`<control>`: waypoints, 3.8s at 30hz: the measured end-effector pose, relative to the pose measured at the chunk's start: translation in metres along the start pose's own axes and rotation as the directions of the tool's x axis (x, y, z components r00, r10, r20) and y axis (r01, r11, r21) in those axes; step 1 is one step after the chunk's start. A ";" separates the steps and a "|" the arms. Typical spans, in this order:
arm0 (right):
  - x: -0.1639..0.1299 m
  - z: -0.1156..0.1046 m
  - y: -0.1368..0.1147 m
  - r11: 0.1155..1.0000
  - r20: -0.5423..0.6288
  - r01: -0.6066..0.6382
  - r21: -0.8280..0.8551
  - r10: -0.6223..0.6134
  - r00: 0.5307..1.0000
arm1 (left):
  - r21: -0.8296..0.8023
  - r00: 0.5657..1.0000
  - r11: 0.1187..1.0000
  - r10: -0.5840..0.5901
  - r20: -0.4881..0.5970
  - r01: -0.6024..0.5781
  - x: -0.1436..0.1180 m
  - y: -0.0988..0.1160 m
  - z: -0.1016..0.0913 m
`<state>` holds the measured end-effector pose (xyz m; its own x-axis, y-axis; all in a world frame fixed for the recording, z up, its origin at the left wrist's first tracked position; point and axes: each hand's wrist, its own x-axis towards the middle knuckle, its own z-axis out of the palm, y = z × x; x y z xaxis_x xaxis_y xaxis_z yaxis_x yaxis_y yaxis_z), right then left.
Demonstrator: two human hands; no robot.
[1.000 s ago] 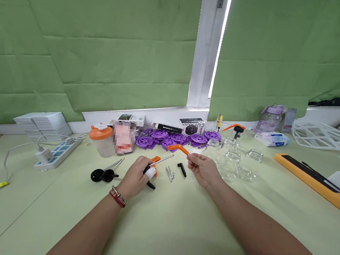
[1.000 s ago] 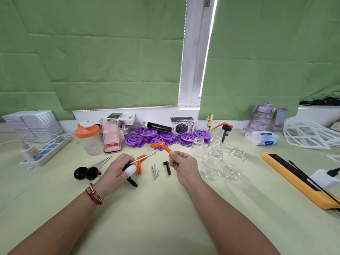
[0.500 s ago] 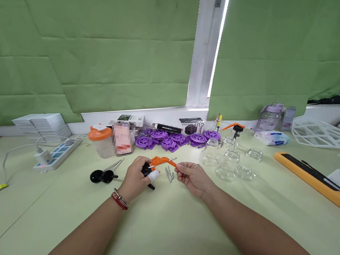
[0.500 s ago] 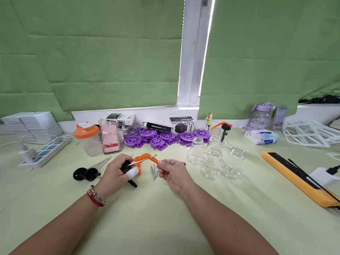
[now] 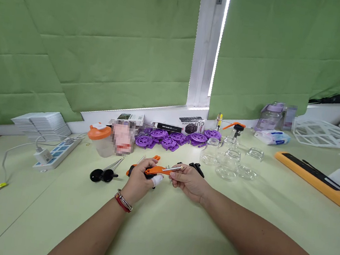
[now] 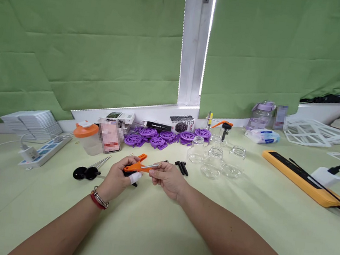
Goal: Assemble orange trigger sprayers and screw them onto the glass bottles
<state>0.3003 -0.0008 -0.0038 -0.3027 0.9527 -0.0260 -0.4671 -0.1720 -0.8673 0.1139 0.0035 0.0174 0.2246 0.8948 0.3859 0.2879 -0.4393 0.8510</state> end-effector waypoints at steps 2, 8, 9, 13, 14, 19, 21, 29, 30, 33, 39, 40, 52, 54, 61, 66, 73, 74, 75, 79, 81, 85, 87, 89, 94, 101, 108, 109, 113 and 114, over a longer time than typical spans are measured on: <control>0.000 0.000 -0.001 1.000 0.001 -0.009 -0.007 0.009 1.000 | -0.070 0.996 0.994 -0.080 0.043 0.083 -0.001 0.001 0.001; -0.001 0.000 -0.003 0.996 0.040 -0.031 -0.079 0.034 0.999 | -0.446 0.979 0.872 -0.184 0.088 0.204 -0.002 0.004 0.003; -0.001 -0.001 -0.002 0.995 0.051 -0.031 -0.094 0.035 0.998 | -0.526 0.978 0.824 -0.194 0.082 0.208 -0.001 0.006 0.003; 0.001 -0.003 -0.001 0.990 0.068 -0.036 -0.137 0.046 0.997 | -0.698 0.965 0.670 -0.229 0.128 0.252 -0.002 0.013 0.003; 0.001 -0.003 0.000 0.989 0.071 -0.037 -0.142 0.048 0.996 | -0.707 0.962 0.656 -0.227 0.151 0.265 -0.002 0.014 0.003; 0.003 -0.006 -0.001 0.990 0.062 -0.028 -0.137 0.037 0.997 | -0.736 0.950 0.602 -0.227 0.216 0.311 -0.003 0.010 0.001; 0.003 -0.006 -0.001 0.992 0.047 -0.028 -0.126 0.035 0.998 | -0.747 0.941 0.573 -0.232 0.245 0.336 -0.003 0.009 0.000; 0.009 -0.016 -0.007 0.905 -0.047 0.073 -0.420 -0.102 0.994 | -0.747 0.938 0.570 -0.257 0.233 0.342 -0.001 0.008 -0.002; 0.011 -0.019 -0.008 0.840 -0.082 0.103 -0.532 -0.172 0.982 | -0.747 0.938 0.572 -0.268 0.218 0.338 0.000 0.008 -0.002; 0.013 -0.029 -0.012 0.497 -0.053 0.140 -0.856 -0.355 0.933 | -0.751 0.934 0.572 -0.315 0.170 0.330 0.001 0.007 -0.004; 0.012 -0.026 -0.007 -0.211 0.361 0.322 -0.923 -0.190 0.913 | -0.757 0.931 0.574 -0.343 0.125 0.312 0.004 0.003 -0.004; 0.012 -0.024 -0.005 -0.287 0.395 0.342 -0.895 -0.152 0.906 | -0.758 0.933 0.576 -0.340 0.118 0.305 0.005 0.003 -0.004; 0.011 -0.011 -0.004 -0.614 0.577 0.478 -0.628 0.045 0.816 | -0.739 0.940 0.605 -0.323 0.113 0.297 0.003 -0.001 -0.001; 0.010 -0.010 -0.004 -0.626 0.590 0.491 -0.606 0.060 0.805 | -0.745 0.937 0.594 -0.328 0.119 0.302 0.003 0.000 0.000; 0.007 -0.004 -0.001 -0.675 0.635 0.517 -0.527 0.092 0.767 | -0.749 0.933 0.585 -0.338 0.123 0.311 0.003 0.001 0.001; 0.004 -0.003 0.002 -0.669 0.659 0.542 -0.509 0.102 0.745 | -0.740 0.933 0.596 -0.339 0.119 0.311 0.003 -0.001 0.000; 0.000 -0.002 0.006 -0.612 0.674 0.616 -0.496 0.175 0.717 | -0.741 0.925 0.591 -0.365 0.106 0.318 0.004 0.001 0.000; -0.001 -0.002 0.005 -0.613 0.686 0.623 -0.486 0.175 0.707 | -0.743 0.924 0.588 -0.368 0.108 0.321 0.004 0.001 0.000; -0.001 -0.001 0.004 -0.618 0.696 0.624 -0.478 0.167 0.698 | -0.744 0.923 0.586 -0.369 0.109 0.322 0.004 0.001 0.000; 0.000 -0.001 0.001 -0.672 0.680 0.554 -0.491 0.102 0.726 | -0.736 0.926 0.600 -0.364 0.097 0.313 0.004 -0.001 0.001; 0.000 -0.002 0.001 -0.686 0.663 0.539 -0.489 0.110 0.741 | -0.735 0.926 0.602 -0.366 0.092 0.311 0.005 -0.001 0.001; 0.001 -0.003 0.003 -0.693 0.671 0.557 -0.458 0.142 0.727 | -0.756 0.920 0.575 -0.379 0.093 0.314 0.005 -0.002 0.001; 0.001 -0.002 0.004 -0.701 0.683 0.563 -0.438 0.147 0.715 | -0.761 0.921 0.569 -0.377 0.096 0.312 0.005 -0.002 0.001; 0.000 -0.001 0.005 -0.707 0.699 0.575 -0.412 0.160 0.697 | -0.763 0.922 0.566 -0.375 0.100 0.313 0.005 -0.001 0.000; -0.002 0.002 0.006 -0.715 0.752 0.612 -0.337 0.187 0.632 | -0.775 0.920 0.547 -0.376 0.111 0.317 0.005 -0.002 0.000; -0.001 0.002 0.012 -0.706 0.799 0.657 -0.265 0.221 0.560 | -0.775 0.920 0.548 -0.378 0.105 0.314 0.004 -0.003 0.003; 0.002 0.001 0.015 -0.707 0.833 0.672 -0.219 0.223 0.506 | -0.778 0.923 0.556 -0.376 0.078 0.293 0.004 -0.002 0.004; 0.003 0.001 0.015 -0.708 0.833 0.671 -0.221 0.221 0.507 | -0.777 0.925 0.559 -0.372 0.080 0.291 0.004 -0.002 0.004; 0.003 0.002 0.014 -0.691 0.833 0.682 -0.241 0.214 0.511 | -0.773 0.932 0.569 -0.355 0.076 0.280 0.003 -0.004 0.004; 0.003 0.003 0.014 -0.686 0.832 0.685 -0.246 0.213 0.512 | -0.772 0.931 0.570 -0.356 0.075 0.280 0.003 -0.005 0.004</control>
<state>0.2908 -0.0012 -0.0147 -0.9459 0.2425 0.2157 0.3171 0.8323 0.4548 0.1172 0.0085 0.0129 0.1765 0.9839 0.0298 -0.4919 0.0619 0.8685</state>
